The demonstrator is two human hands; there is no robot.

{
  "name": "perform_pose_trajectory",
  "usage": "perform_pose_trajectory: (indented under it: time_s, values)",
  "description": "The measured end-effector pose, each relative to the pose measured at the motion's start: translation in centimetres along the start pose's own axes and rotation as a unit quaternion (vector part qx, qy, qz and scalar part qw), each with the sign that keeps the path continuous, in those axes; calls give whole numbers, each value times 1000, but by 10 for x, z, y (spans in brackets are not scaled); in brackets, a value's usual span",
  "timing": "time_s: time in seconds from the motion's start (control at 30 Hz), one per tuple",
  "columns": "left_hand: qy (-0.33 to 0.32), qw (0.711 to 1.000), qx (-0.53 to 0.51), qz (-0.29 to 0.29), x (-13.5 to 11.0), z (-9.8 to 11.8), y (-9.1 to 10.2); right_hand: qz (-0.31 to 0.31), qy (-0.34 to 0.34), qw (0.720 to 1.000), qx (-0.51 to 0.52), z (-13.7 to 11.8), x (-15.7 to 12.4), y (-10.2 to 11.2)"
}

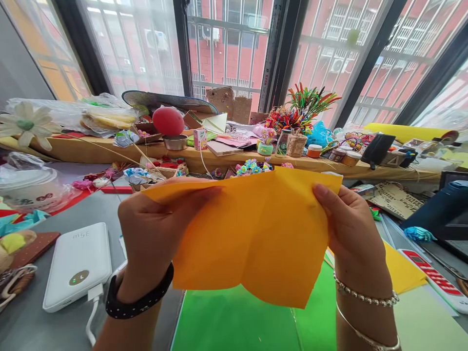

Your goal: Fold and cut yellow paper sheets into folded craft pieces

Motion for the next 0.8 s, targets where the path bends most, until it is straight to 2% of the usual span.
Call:
perform_pose_trajectory:
  time_s: [0.1,0.23,0.53,0.67,0.8]
  values:
    - [-8,1000,0,-6,0,0,-1,-2,-6,1000,1,1,1,0]
    - [-13,1000,1,14,0,0,1,0,3,1000,-11,0,2,1]
    - [75,996,-46,-12,0,-10,-4,-35,38,998,-48,-3,3,2]
    - [63,997,-34,-4,-1,-10,-3,-10,31,998,-45,-2,2,4]
    - [41,999,-13,28,-2,-8,1,-26,8,999,-17,2,1,0]
Point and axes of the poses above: each hand's wrist, its own x-axis towards the middle knuckle, its own y-axis out of the back of the hand, z = x × y, the point moved 7 cm from there along x, towards the middle knuckle, and after that the axes turned 8 degrees about x, right-handed, at the moved point
